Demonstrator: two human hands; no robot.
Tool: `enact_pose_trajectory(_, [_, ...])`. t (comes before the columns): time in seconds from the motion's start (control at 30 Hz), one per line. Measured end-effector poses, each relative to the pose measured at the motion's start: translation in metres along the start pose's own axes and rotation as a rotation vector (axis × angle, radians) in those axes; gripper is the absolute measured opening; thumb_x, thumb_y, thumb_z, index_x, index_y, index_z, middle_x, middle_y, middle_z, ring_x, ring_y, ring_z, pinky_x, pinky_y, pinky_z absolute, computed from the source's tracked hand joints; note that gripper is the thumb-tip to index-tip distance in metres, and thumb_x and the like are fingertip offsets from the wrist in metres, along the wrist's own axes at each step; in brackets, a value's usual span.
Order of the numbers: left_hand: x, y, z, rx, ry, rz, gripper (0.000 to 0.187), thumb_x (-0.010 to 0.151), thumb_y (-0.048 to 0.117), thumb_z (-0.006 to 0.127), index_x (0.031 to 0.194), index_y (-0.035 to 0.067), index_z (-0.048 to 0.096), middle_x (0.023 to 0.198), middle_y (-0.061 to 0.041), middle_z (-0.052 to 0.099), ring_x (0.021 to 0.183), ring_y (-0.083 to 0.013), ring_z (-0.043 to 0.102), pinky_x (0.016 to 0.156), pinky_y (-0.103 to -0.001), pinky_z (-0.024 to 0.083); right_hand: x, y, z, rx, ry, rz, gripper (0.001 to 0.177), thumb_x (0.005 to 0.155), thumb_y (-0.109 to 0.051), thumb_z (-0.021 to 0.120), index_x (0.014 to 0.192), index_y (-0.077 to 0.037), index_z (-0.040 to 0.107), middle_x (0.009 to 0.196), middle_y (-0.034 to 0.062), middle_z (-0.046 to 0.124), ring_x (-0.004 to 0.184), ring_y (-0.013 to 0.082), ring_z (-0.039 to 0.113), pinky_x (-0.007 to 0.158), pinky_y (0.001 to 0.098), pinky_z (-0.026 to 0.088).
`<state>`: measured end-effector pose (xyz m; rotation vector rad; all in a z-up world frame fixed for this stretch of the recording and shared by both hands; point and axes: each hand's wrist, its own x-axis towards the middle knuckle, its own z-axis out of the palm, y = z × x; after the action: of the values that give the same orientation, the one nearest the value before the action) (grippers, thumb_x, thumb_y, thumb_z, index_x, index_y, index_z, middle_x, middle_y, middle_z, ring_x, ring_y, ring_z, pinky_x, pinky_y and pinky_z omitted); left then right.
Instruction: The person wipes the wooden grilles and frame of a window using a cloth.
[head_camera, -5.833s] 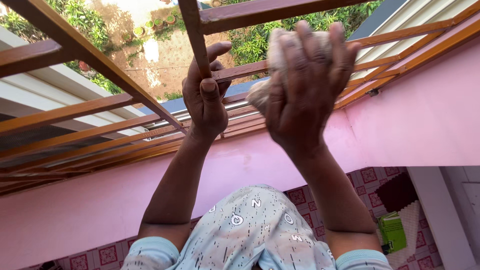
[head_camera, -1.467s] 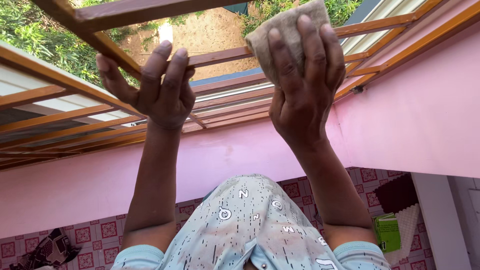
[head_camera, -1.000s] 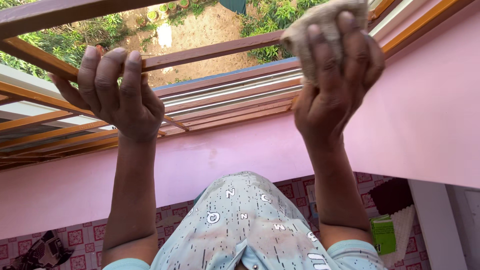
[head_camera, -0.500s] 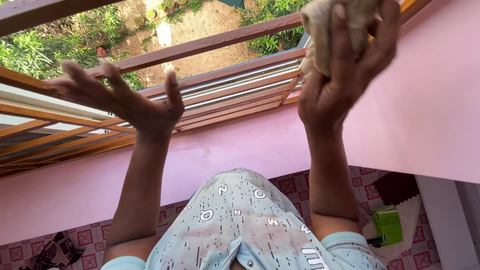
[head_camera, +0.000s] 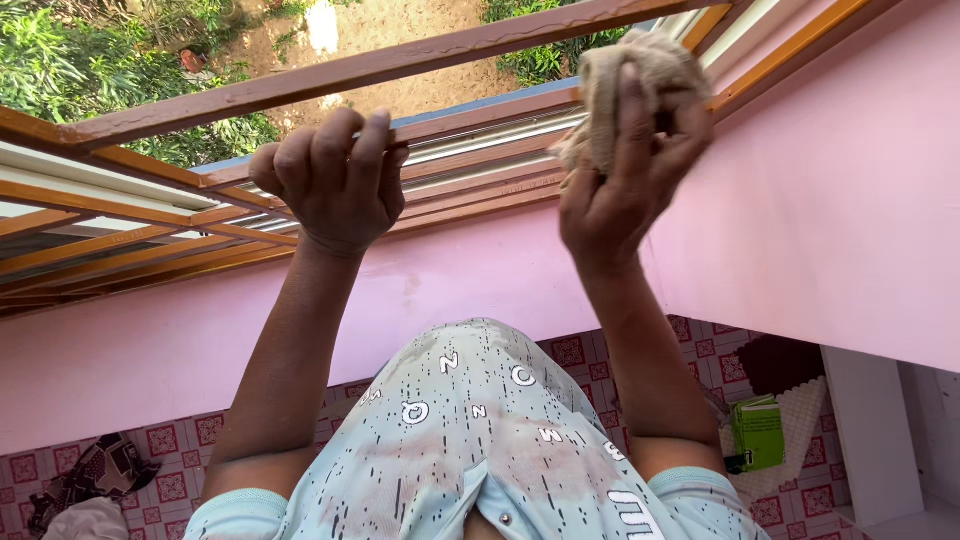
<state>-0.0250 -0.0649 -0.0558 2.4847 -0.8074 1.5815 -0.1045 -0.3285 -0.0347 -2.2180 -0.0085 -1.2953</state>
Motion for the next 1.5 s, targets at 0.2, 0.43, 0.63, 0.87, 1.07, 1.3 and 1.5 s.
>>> enact_pose_trajectory(0.2, [0.018,0.003,-0.013,-0.053,-0.015,0.0,0.026,0.116,0.038,0.049,0.122,0.024,0.07,0.106,0.009,0.065,0.102,-0.0125,0.053,0.098,-0.04,0.032,0.008,-0.01,-0.023,-0.052,-0.156,0.019,0.055,0.103,0.0,0.054,0.155,-0.015,0.058,0.142,0.0099,0.043,0.128,0.0204,0.046,0.1,0.0278,0.048])
enact_pose_trajectory(0.43, [0.021,0.006,-0.012,-0.074,0.025,-0.005,0.027,0.115,0.037,0.049,0.123,0.024,0.07,0.105,0.008,0.064,0.099,-0.013,0.054,0.099,-0.04,0.03,-0.007,-0.03,0.005,-0.143,-0.242,-0.151,0.044,0.108,-0.005,0.063,0.15,-0.016,0.065,0.16,0.0022,0.046,0.141,0.0249,0.033,0.124,0.037,0.03])
enact_pose_trajectory(0.63, [0.018,0.012,-0.016,-0.1,0.018,-0.039,0.028,0.114,0.037,0.049,0.124,0.023,0.07,0.107,0.008,0.064,0.1,-0.0148,0.054,0.099,-0.04,0.029,0.017,-0.008,-0.019,-0.095,-0.165,-0.027,0.053,0.1,-0.004,0.057,0.15,-0.019,0.065,0.161,0.0059,0.047,0.144,0.0268,0.033,0.127,0.0408,0.03])
enact_pose_trajectory(0.87, [0.026,0.011,-0.021,-0.101,-0.005,-0.03,0.025,0.114,0.034,0.052,0.125,0.022,0.07,0.109,0.007,0.063,0.103,-0.0141,0.054,0.099,-0.04,0.03,0.006,-0.03,-0.004,-0.161,-0.355,-0.191,0.044,0.103,-0.007,0.059,0.145,-0.019,0.067,0.158,0.0014,0.053,0.154,0.0255,0.03,0.132,0.0517,0.007])
enact_pose_trajectory(1.07, [0.023,0.013,-0.016,-0.113,0.015,-0.049,0.025,0.114,0.034,0.051,0.125,0.021,0.069,0.109,0.007,0.063,0.103,-0.0143,0.054,0.099,-0.039,0.031,0.018,-0.027,0.008,-0.123,-0.304,-0.15,0.043,0.108,-0.006,0.058,0.147,-0.022,0.066,0.158,0.0008,0.058,0.159,0.0209,0.032,0.131,0.0513,0.004])
enact_pose_trajectory(1.3, [0.02,0.014,-0.016,-0.128,0.009,-0.057,0.024,0.115,0.035,0.052,0.125,0.021,0.068,0.11,0.007,0.063,0.105,-0.0143,0.054,0.099,-0.039,0.031,0.02,-0.034,0.003,-0.077,-0.354,-0.193,0.041,0.108,-0.005,0.06,0.146,-0.02,0.066,0.157,0.0061,0.055,0.155,0.0281,0.033,0.131,0.0469,0.016])
enact_pose_trajectory(1.5, [0.024,0.015,-0.013,-0.144,0.003,-0.087,0.024,0.114,0.034,0.056,0.125,0.017,0.069,0.11,0.006,0.063,0.106,-0.0143,0.054,0.1,-0.04,0.032,0.007,-0.055,0.023,-0.099,-0.352,-0.283,0.036,0.11,-0.008,0.06,0.142,-0.02,0.07,0.154,0.0058,0.057,0.15,0.0265,0.039,0.13,0.0497,0.019])
